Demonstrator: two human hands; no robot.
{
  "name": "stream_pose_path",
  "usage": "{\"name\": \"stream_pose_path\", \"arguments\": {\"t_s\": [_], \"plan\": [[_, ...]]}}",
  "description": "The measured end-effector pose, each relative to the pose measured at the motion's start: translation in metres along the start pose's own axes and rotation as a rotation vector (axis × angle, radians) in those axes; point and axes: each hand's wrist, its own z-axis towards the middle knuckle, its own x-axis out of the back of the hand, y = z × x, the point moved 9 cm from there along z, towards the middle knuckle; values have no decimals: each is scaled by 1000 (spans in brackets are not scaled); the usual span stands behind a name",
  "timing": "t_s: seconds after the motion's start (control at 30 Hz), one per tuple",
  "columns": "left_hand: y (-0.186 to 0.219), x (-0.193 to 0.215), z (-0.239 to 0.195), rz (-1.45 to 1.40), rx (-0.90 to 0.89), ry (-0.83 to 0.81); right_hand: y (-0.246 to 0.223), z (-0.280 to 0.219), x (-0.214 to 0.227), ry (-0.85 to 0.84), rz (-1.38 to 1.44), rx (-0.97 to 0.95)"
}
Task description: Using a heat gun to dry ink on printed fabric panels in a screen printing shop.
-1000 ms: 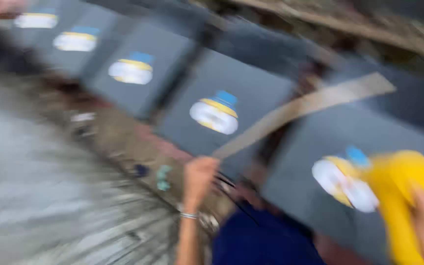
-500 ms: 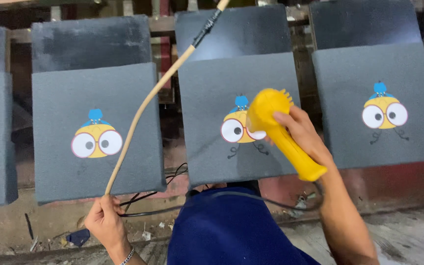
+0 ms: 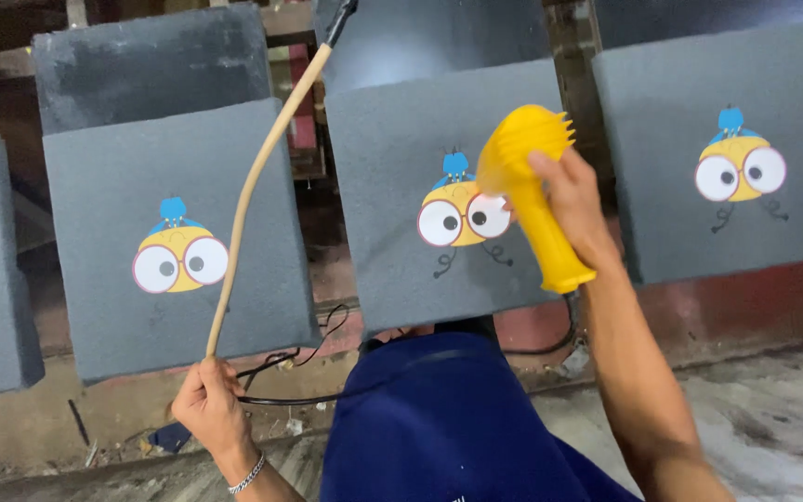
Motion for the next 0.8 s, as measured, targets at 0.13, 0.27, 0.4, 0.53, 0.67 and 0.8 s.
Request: {"name": "stream_pose_path", "arguments": {"t_s": [0.13,0.27,0.4,0.53,0.67,0.8], "plan": [[-3,-1,1,-6,-6,-32,-2,-15,0,-136,63,-24],[-7,-9,2,-37,-9,-66,13,0,-5,-142,50,-9],[-1,-11,-1,-29,17,-64,-3,-14,18,-11,10,-91],[-5,-20,1,-77,-3,-66,25,-3,22,-64,84,-123],[3,-27,1,-64,-16,-95,18,1,20,-58,53,-37],[8,-26,7,-58,-39,-85,19,-20,46,13,4,-169]]}}
